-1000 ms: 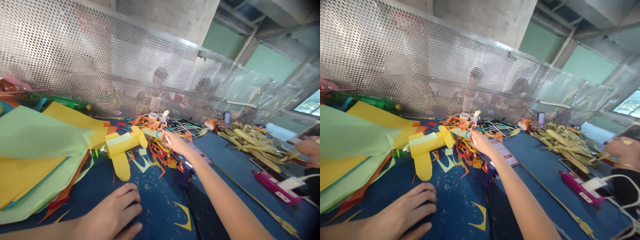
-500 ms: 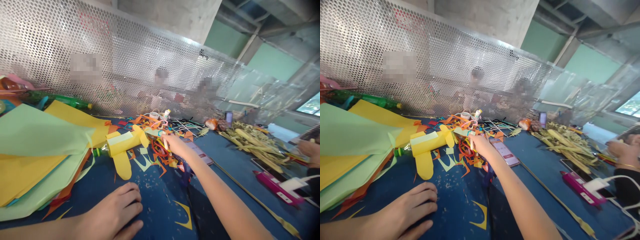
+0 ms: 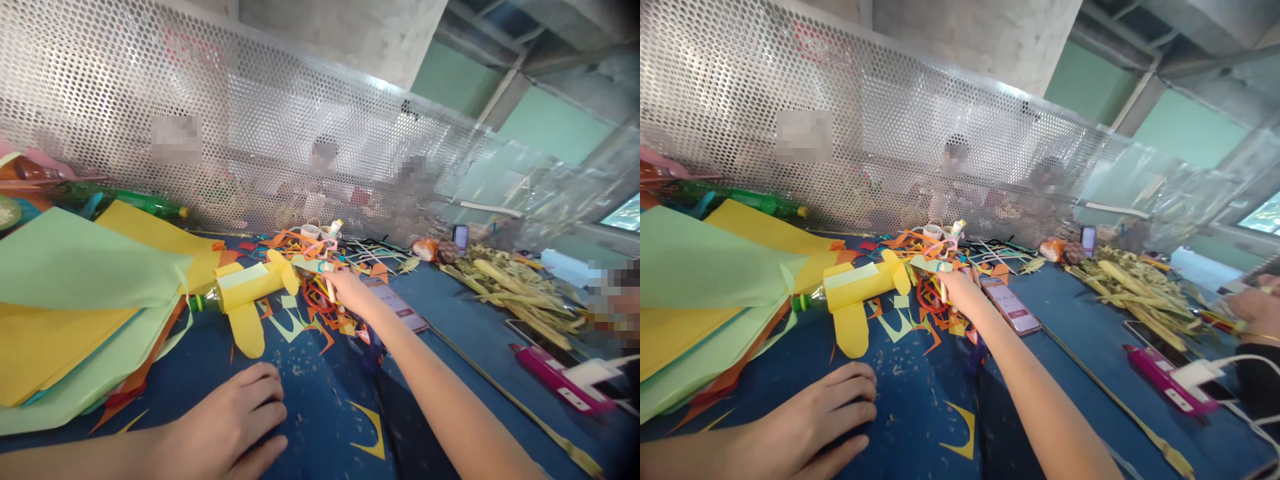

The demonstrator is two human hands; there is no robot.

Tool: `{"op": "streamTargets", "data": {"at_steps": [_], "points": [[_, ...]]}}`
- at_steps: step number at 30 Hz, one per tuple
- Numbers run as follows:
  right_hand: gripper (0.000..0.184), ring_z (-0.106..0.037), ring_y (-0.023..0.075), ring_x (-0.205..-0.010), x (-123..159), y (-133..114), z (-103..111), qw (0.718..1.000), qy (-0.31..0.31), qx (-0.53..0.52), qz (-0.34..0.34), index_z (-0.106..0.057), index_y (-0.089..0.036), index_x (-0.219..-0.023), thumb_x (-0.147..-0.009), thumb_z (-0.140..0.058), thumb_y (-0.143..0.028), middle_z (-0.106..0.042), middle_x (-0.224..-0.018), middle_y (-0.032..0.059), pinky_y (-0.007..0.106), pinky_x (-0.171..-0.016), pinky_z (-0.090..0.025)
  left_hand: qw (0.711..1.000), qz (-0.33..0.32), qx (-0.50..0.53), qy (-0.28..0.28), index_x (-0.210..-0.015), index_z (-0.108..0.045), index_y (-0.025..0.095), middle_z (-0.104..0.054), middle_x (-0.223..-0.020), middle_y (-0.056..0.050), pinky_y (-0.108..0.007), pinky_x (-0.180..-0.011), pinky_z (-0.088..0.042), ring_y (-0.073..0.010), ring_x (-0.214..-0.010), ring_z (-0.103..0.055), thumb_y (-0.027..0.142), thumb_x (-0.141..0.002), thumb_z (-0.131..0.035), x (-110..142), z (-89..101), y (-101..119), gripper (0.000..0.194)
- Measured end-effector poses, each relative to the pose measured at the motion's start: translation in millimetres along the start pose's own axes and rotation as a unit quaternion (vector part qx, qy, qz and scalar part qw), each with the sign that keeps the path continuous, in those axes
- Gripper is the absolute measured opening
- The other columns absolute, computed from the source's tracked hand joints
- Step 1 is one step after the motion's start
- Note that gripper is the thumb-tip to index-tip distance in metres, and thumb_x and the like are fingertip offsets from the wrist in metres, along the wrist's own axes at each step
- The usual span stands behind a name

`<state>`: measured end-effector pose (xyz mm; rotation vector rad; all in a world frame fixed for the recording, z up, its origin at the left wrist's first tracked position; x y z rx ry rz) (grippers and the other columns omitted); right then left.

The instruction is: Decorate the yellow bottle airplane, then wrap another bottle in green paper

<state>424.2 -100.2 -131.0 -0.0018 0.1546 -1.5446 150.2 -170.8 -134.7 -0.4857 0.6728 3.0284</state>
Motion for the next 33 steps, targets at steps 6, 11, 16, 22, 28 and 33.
{"op": "streamTargets", "data": {"at_steps": [6,11,16,22,28,33], "points": [[0.027,-0.057,0.0173,-0.066,1.1,-10.3,6.7,0.999,0.026,0.012,-0.021,-0.062,-0.017,-0.085,-0.066,-0.052,0.0,-0.064,-0.067,0.0036,0.024,-0.059,-0.032,1.0,0.008,0.008,-0.009,-0.096,-0.059,0.014,-0.058,-0.095,-0.01,-0.036,-0.091,-0.046,-0.0216,-0.098,-0.049,0.017,-0.09,-0.044,-0.2,-0.8,-1.5,0.017],[0.021,-0.057,0.016,-0.063,5.7,-11.6,22.3,0.996,0.063,0.017,-0.06,-0.059,-0.018,-0.09,-0.072,-0.053,-0.007,-0.063,-0.068,0.0027,0.023,-0.056,-0.031,1.0,0.011,0.011,0.006,-0.103,-0.058,0.016,-0.059,-0.098,-0.009,-0.036,-0.093,-0.045,-0.0217,-0.101,-0.05,0.018,-0.09,-0.044,3.0,-0.2,-3.3,0.019],[0.017,-0.058,0.0148,-0.069,22.0,-27.4,56.2,0.988,0.059,-0.138,-0.019,-0.05,-0.021,-0.091,-0.077,-0.058,-0.019,-0.063,-0.08,0.0013,0.023,-0.06,-0.037,0.985,0.095,0.087,0.115,-0.112,-0.052,0.022,-0.059,-0.107,-0.006,-0.031,-0.092,-0.046,-0.0181,-0.102,-0.055,0.02,-0.091,-0.043,7.5,1.4,-19.5,0.023],[0.017,-0.061,0.0128,-0.079,47.3,-96.0,50.4,0.897,-0.219,-0.366,0.115,-0.046,-0.022,-0.09,-0.081,-0.06,-0.022,-0.062,-0.094,0.0013,0.022,-0.063,-0.046,0.858,0.237,0.414,0.188,-0.099,-0.054,0.02,-0.062,-0.099,-0.003,-0.03,-0.087,-0.048,-0.0159,-0.094,-0.06,0.034,-0.089,-0.052,2.5,1.6,-45.5,0.017],[0.016,-0.062,0.0128,-0.08,51.5,-126.3,43.7,0.905,-0.184,-0.356,0.145,-0.048,-0.022,-0.089,-0.082,-0.062,-0.023,-0.066,-0.093,-0.0002,0.024,-0.07,-0.046,0.781,0.28,0.532,0.168,-0.099,-0.054,0.019,-0.065,-0.085,0.001,-0.028,-0.081,-0.046,-0.0125,-0.081,-0.06,0.027,-0.073,-0.073,0.0,0.6,-50.3,0.033],[0.024,-0.06,0.0149,-0.081,48.7,-118.7,55.8,0.882,-0.133,-0.434,0.129,-0.052,-0.019,-0.095,-0.091,-0.047,-0.042,-0.065,-0.091,0.0049,0.028,-0.071,-0.046,0.762,0.288,0.548,0.192,-0.111,-0.055,0.022,-0.064,-0.093,0.0,-0.03,-0.085,-0.042,-0.014,-0.087,-0.059,0.03,-0.076,-0.071,1.9,3.9,-53.9,0.04]]}}
Point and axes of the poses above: each hand's wrist, its own x-axis away from the middle knuckle, its own z-axis out of the back of the hand, y = z × x, the point moved 4 cm from there along -x, towards the middle knuckle
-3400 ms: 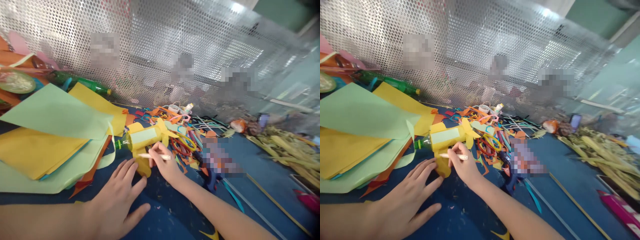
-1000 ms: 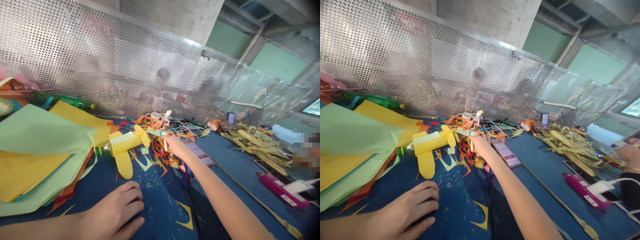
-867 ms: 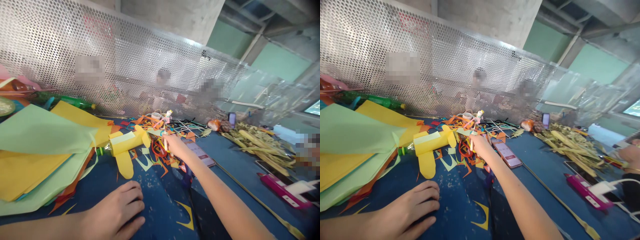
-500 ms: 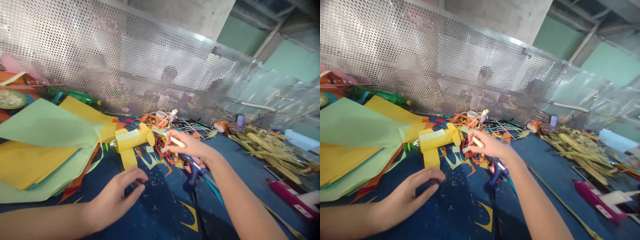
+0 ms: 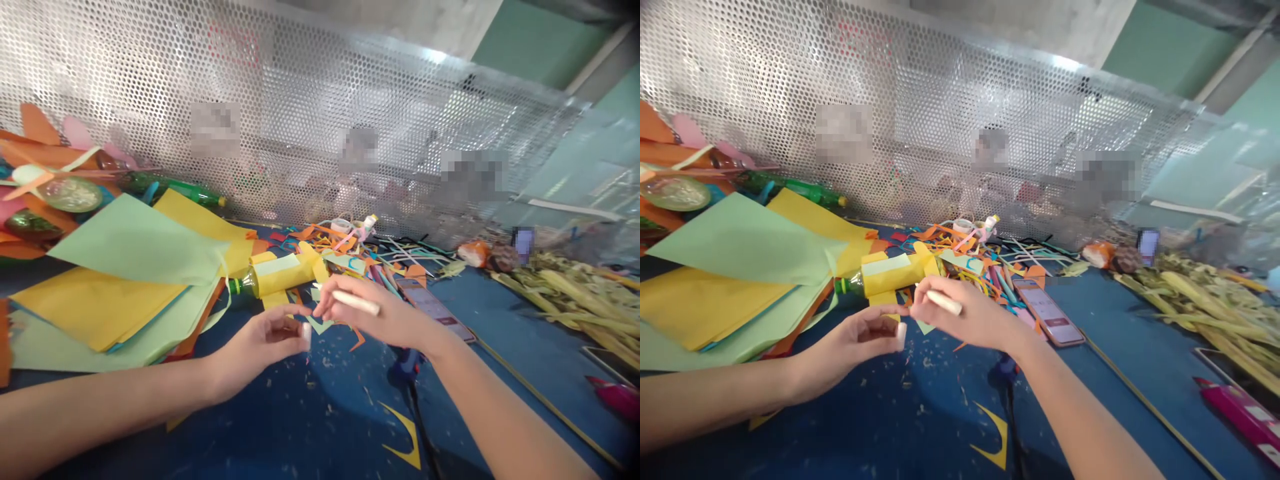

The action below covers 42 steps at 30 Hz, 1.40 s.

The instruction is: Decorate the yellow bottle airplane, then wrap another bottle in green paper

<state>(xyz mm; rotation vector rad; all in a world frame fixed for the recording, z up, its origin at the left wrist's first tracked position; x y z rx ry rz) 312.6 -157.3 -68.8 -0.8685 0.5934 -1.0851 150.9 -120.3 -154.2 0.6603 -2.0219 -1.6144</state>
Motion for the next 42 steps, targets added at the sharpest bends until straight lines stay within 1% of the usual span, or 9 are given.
{"op": "streamTargets", "data": {"at_steps": [3,7,10,17,22,30,36,39,42], "points": [[0.027,-0.054,0.0113,-0.062,2.8,-4.1,10.3,0.998,0.028,-0.061,0.001,-0.051,-0.018,-0.096,-0.097,-0.028,-0.033,-0.058,-0.066,-0.0007,0.025,-0.06,-0.043,0.999,-0.027,0.024,0.014,-0.104,-0.057,0.02,-0.064,-0.089,0.0,-0.029,-0.084,-0.041,-0.0134,-0.086,-0.058,0.033,-0.078,-0.07,-3.2,2.9,3.3,0.033],[0.009,-0.042,0.0089,-0.048,6.5,-7.0,13.4,0.999,0.016,-0.044,-0.016,-0.041,-0.021,-0.082,-0.09,-0.041,-0.021,-0.048,-0.051,-0.0071,0.022,-0.048,-0.033,0.997,-0.019,0.059,0.047,-0.088,-0.053,0.017,-0.064,-0.083,0.001,-0.026,-0.077,-0.041,-0.0124,-0.083,-0.059,0.033,-0.076,-0.071,-6.0,4.4,5.0,0.027],[0.014,-0.043,0.0089,-0.049,7.3,-5.1,11.2,0.999,0.004,-0.032,-0.027,-0.037,-0.022,-0.078,-0.091,-0.041,-0.02,-0.05,-0.052,-0.0069,0.024,-0.05,-0.034,0.995,-0.001,0.082,0.064,-0.083,-0.052,0.017,-0.064,-0.082,0.001,-0.024,-0.078,-0.041,-0.0121,-0.086,-0.06,0.032,-0.073,-0.074,-6.1,4.1,5.1,0.028],[0.013,-0.046,0.0081,-0.052,3.9,0.0,6.0,0.999,0.0,-0.024,-0.024,-0.037,-0.022,-0.08,-0.092,-0.043,-0.02,-0.054,-0.056,-0.0067,0.024,-0.055,-0.037,0.991,0.007,0.127,0.052,-0.087,-0.057,0.017,-0.066,-0.081,0.003,-0.025,-0.082,-0.044,-0.0123,-0.086,-0.064,0.027,-0.07,-0.078,-6.4,3.4,4.1,0.029],[0.012,-0.056,0.0097,-0.063,3.3,1.3,3.0,0.997,-0.037,-0.064,-0.013,-0.04,-0.021,-0.083,-0.091,-0.049,-0.022,-0.066,-0.07,0.0003,0.023,-0.059,-0.043,0.993,0.019,0.111,0.023,-0.092,-0.064,0.014,-0.07,-0.09,-0.004,-0.029,-0.089,-0.046,-0.0148,-0.089,-0.065,0.035,-0.077,-0.072,-4.9,3.4,0.8,0.027],[0.018,-0.063,0.0099,-0.062,-2.9,23.3,-4.1,0.979,-0.115,-0.166,-0.013,-0.037,-0.02,-0.085,-0.093,-0.049,-0.03,-0.071,-0.076,0.0045,0.023,-0.059,-0.048,0.998,0.035,0.051,0.003,-0.075,-0.07,0.012,-0.066,-0.073,-0.002,-0.026,-0.075,-0.048,-0.0131,-0.07,-0.063,0.041,-0.078,-0.069,0.4,1.8,-7.9,0.029],[0.02,-0.064,0.0111,-0.068,-6.3,28.4,-11.6,0.968,-0.145,-0.204,-0.028,-0.036,-0.021,-0.085,-0.093,-0.048,-0.034,-0.07,-0.079,0.0057,0.028,-0.069,-0.049,0.999,0.033,0.041,-0.012,-0.067,-0.067,0.012,-0.06,-0.063,0.0,-0.025,-0.068,-0.044,-0.0106,-0.062,-0.055,0.042,-0.078,-0.067,-1.0,0.5,-5.9,0.032],[0.018,-0.062,0.0099,-0.066,-5.5,23.0,-12.3,0.974,-0.139,-0.176,-0.038,-0.036,-0.021,-0.085,-0.094,-0.047,-0.032,-0.069,-0.075,0.0032,0.025,-0.066,-0.048,0.999,0.034,0.029,-0.017,-0.068,-0.066,0.012,-0.06,-0.065,0.0,-0.025,-0.068,-0.044,-0.0106,-0.063,-0.055,0.043,-0.079,-0.067,-2.5,0.0,-6.0,0.033],[0.014,-0.055,0.008,-0.054,0.3,15.8,-2.7,0.984,-0.12,-0.121,-0.049,-0.041,-0.02,-0.084,-0.091,-0.051,-0.028,-0.063,-0.061,-0.0029,0.021,-0.055,-0.042,0.999,0.037,0.016,-0.022,-0.072,-0.065,0.012,-0.062,-0.068,0.0,-0.025,-0.067,-0.046,-0.0114,-0.063,-0.059,0.045,-0.08,-0.064,-4.7,-0.7,-9.4,0.034]]}}
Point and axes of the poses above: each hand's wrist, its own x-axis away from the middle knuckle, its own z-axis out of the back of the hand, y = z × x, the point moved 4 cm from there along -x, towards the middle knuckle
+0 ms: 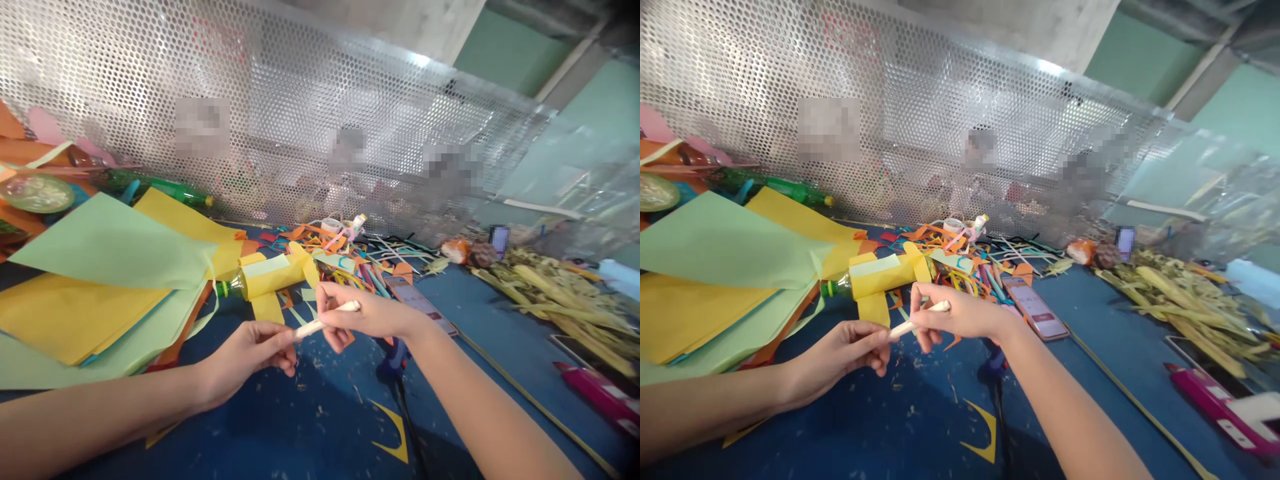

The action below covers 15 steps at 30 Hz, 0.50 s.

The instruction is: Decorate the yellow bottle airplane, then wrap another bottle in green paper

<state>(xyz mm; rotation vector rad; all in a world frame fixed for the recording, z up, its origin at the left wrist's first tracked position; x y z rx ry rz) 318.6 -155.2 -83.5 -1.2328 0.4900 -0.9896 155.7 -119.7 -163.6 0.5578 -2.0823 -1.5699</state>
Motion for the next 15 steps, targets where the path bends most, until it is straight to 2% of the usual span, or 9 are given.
{"op": "streamTargets", "data": {"at_steps": [2,3,5,7,8,9,10,12,15], "points": [[0.012,-0.047,0.007,-0.044,10.6,-6.9,13.7,0.999,0.038,0.016,0.009,-0.043,-0.021,-0.082,-0.089,-0.052,-0.025,-0.056,-0.051,-0.007,0.019,-0.046,-0.036,1.0,-0.001,-0.021,0.007,-0.08,-0.065,0.013,-0.063,-0.068,0.001,-0.025,-0.066,-0.048,-0.0116,-0.062,-0.061,0.045,-0.08,-0.063,-1.3,0.7,-3.2,0.031],[0.012,-0.043,0.0069,-0.041,17.0,-10.1,25.0,0.997,0.078,0.016,0.023,-0.044,-0.021,-0.08,-0.089,-0.051,-0.024,-0.052,-0.047,-0.0084,0.019,-0.044,-0.034,0.999,-0.004,-0.039,0.011,-0.084,-0.065,0.014,-0.063,-0.068,0.001,-0.025,-0.066,-0.048,-0.0117,-0.061,-0.061,0.044,-0.08,-0.063,-1.6,1.0,-4.7,0.031],[0.012,-0.045,0.0087,-0.043,31.9,-13.7,56.3,0.972,0.221,0.03,0.069,-0.043,-0.022,-0.078,-0.089,-0.047,-0.025,-0.051,-0.048,-0.0077,0.02,-0.046,-0.036,0.996,-0.012,-0.089,0.009,-0.09,-0.065,0.015,-0.064,-0.068,0.001,-0.025,-0.066,-0.05,-0.0119,-0.061,-0.062,0.043,-0.081,-0.061,-1.0,0.2,-7.4,0.03],[0.009,-0.055,0.0119,-0.057,46.7,-7.6,89.5,0.915,0.38,0.11,0.073,-0.045,-0.022,-0.082,-0.088,-0.048,-0.028,-0.06,-0.064,-0.003,0.023,-0.055,-0.041,0.988,-0.028,-0.15,-0.014,-0.092,-0.065,0.016,-0.066,-0.071,0.0,-0.025,-0.067,-0.051,-0.0125,-0.065,-0.063,0.041,-0.083,-0.057,1.2,-3.3,-9.1,0.028],[0.007,-0.057,0.0135,-0.064,51.5,-0.4,103.4,0.881,0.437,0.175,0.045,-0.049,-0.022,-0.088,-0.086,-0.051,-0.029,-0.063,-0.073,-0.0005,0.025,-0.06,-0.043,0.982,-0.041,-0.181,-0.026,-0.093,-0.066,0.017,-0.067,-0.074,0.0,-0.025,-0.068,-0.051,-0.0126,-0.067,-0.063,0.039,-0.085,-0.056,2.8,-5.7,-9.2,0.026],[0.011,-0.058,0.015,-0.066,53.7,9.6,115.0,0.848,0.467,0.249,-0.005,-0.053,-0.021,-0.092,-0.084,-0.054,-0.028,-0.065,-0.078,0.0012,0.026,-0.062,-0.043,0.975,-0.057,-0.212,-0.034,-0.094,-0.067,0.018,-0.067,-0.076,-0.001,-0.024,-0.069,-0.051,-0.0127,-0.069,-0.064,0.037,-0.085,-0.056,4.7,-8.1,-8.8,0.024],[0.015,-0.059,0.0167,-0.069,53.3,21.6,124.5,0.818,0.475,0.318,-0.063,-0.056,-0.02,-0.095,-0.082,-0.056,-0.027,-0.066,-0.081,0.0029,0.027,-0.064,-0.044,0.967,-0.07,-0.241,-0.042,-0.094,-0.068,0.019,-0.068,-0.077,-0.001,-0.023,-0.068,-0.051,-0.0125,-0.069,-0.064,0.035,-0.084,-0.056,6.6,-10.6,-8.3,0.022],[0.017,-0.062,0.0197,-0.078,46.7,48.1,137.1,0.789,0.436,0.405,-0.156,-0.061,-0.02,-0.098,-0.084,-0.053,-0.026,-0.068,-0.088,0.0052,0.028,-0.069,-0.044,0.95,-0.091,-0.291,-0.071,-0.09,-0.07,0.019,-0.068,-0.074,-0.001,-0.02,-0.061,-0.049,-0.0116,-0.063,-0.063,0.034,-0.084,-0.058,10.2,-16.2,-7.2,0.021],[0.017,-0.064,0.0222,-0.087,34.8,76.7,146.6,0.784,0.421,0.417,-0.184,-0.067,-0.018,-0.094,-0.083,-0.054,-0.019,-0.07,-0.096,0.0082,0.028,-0.074,-0.045,0.918,-0.132,-0.356,-0.117,-0.072,-0.07,0.016,-0.065,-0.06,-0.003,-0.019,-0.054,-0.046,-0.0108,-0.052,-0.06,0.038,-0.087,-0.055,14.8,-23.0,-4.6,0.031]]}}
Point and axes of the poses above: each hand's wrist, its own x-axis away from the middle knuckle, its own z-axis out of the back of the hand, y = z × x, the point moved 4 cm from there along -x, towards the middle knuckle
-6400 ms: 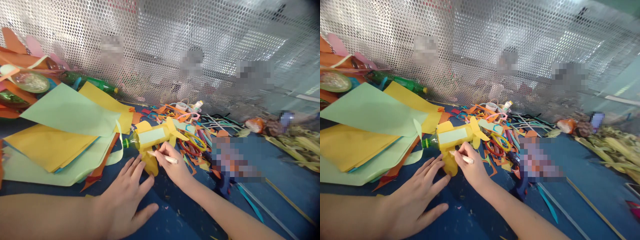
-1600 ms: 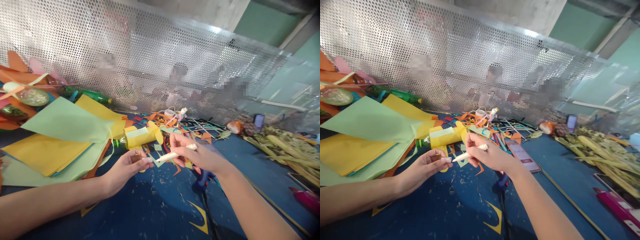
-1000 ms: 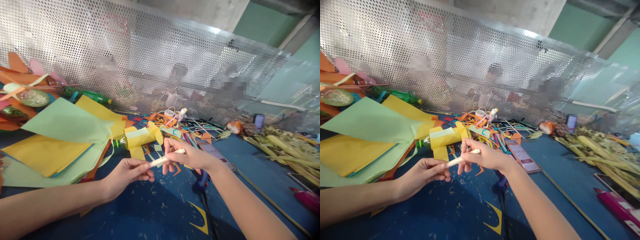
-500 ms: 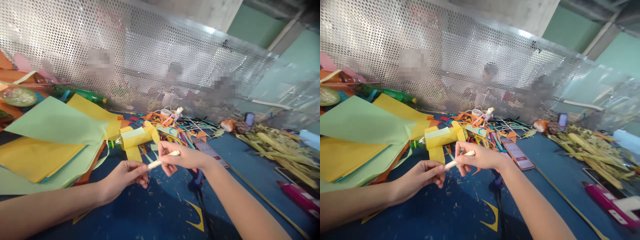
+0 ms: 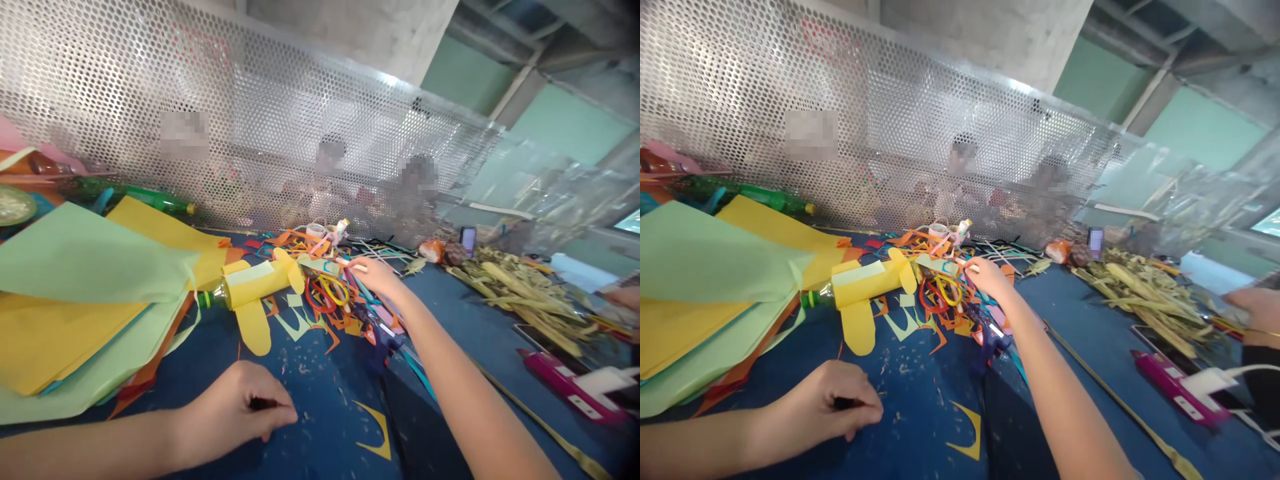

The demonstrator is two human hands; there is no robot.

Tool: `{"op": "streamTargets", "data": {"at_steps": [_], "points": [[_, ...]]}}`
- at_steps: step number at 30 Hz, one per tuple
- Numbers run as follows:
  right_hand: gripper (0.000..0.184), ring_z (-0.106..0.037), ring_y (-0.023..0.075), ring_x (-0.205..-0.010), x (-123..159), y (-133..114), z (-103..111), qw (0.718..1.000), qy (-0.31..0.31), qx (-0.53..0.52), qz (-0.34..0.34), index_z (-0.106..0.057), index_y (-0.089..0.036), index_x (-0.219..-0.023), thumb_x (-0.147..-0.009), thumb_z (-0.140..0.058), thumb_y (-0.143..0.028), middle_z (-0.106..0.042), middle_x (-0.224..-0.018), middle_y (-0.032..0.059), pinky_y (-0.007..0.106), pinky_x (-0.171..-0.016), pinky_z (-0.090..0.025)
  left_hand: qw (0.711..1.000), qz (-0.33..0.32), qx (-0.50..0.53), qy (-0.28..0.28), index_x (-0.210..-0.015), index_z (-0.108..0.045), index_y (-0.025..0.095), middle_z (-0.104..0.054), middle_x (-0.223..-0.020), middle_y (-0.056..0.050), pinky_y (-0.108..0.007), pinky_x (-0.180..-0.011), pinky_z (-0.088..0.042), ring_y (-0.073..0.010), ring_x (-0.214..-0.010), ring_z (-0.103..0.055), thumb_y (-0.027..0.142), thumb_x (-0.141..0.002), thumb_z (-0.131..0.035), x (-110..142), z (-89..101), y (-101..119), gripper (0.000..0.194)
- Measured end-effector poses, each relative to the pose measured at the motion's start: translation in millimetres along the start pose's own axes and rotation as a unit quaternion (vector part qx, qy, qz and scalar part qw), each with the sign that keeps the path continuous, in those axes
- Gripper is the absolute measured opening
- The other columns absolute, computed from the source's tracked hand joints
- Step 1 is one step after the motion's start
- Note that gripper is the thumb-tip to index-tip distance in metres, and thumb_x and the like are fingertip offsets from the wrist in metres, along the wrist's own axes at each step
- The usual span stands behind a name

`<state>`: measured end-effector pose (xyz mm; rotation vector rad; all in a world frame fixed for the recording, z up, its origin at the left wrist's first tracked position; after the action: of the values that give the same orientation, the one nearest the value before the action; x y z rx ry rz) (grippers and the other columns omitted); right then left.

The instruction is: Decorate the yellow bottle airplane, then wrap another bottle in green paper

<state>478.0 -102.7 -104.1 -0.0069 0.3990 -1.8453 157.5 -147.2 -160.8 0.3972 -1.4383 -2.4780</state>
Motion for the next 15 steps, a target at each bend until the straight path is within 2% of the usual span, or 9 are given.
{"op": "streamTargets", "data": {"at_steps": [3,7,11,15], "points": [[0.027,-0.064,0.022,-0.092,-8.2,0.5,-14.8,1.0,-0.015,0.004,0.015,-0.067,-0.016,-0.105,-0.085,-0.049,-0.013,-0.07,-0.102,0.0105,0.028,-0.076,-0.045,0.998,-0.033,-0.048,0.003,-0.061,-0.066,0.015,-0.062,-0.05,-0.004,-0.019,-0.055,-0.046,-0.0114,-0.05,-0.059,0.04,-0.093,-0.044,1.6,0.9,3.9,0.046],[0.034,-0.063,0.019,-0.097,-12.4,-9.2,-19.3,0.997,-0.04,0.008,0.064,-0.062,-0.018,-0.118,-0.086,-0.052,-0.013,-0.067,-0.111,0.0089,0.026,-0.082,-0.045,0.998,-0.022,-0.057,0.003,-0.064,-0.066,0.015,-0.062,-0.048,-0.005,-0.018,-0.055,-0.046,-0.011,-0.048,-0.06,0.042,-0.095,-0.037,2.1,1.1,3.5,0.05],[0.03,-0.058,0.0214,-0.104,-6.8,-21.6,-13.4,0.996,-0.015,0.028,0.081,-0.062,-0.014,-0.116,-0.087,-0.052,-0.016,-0.063,-0.113,0.0145,0.031,-0.091,-0.039,0.998,-0.023,-0.064,-0.004,-0.064,-0.066,0.014,-0.061,-0.048,-0.005,-0.017,-0.054,-0.046,-0.0103,-0.047,-0.059,0.041,-0.095,-0.037,0.6,0.3,4.5,0.05],[0.02,-0.063,0.0165,-0.084,3.4,-40.1,-15.6,0.993,-0.052,0.031,0.104,-0.067,-0.017,-0.097,-0.089,-0.052,-0.027,-0.069,-0.092,0.007,0.025,-0.076,-0.044,0.999,-0.009,-0.051,-0.011,-0.065,-0.065,0.014,-0.061,-0.049,-0.004,-0.015,-0.051,-0.045,-0.0094,-0.045,-0.058,0.041,-0.094,-0.039,-0.3,-0.4,1.9,0.048]]}}
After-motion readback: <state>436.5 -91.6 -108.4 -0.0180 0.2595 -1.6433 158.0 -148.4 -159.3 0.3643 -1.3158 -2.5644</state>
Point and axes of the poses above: each hand's wrist, its own x-axis away from the middle knuckle, its own z-axis out of the back of the hand, y = z × x, the point moved 4 cm from there along -x, towards the middle knuckle
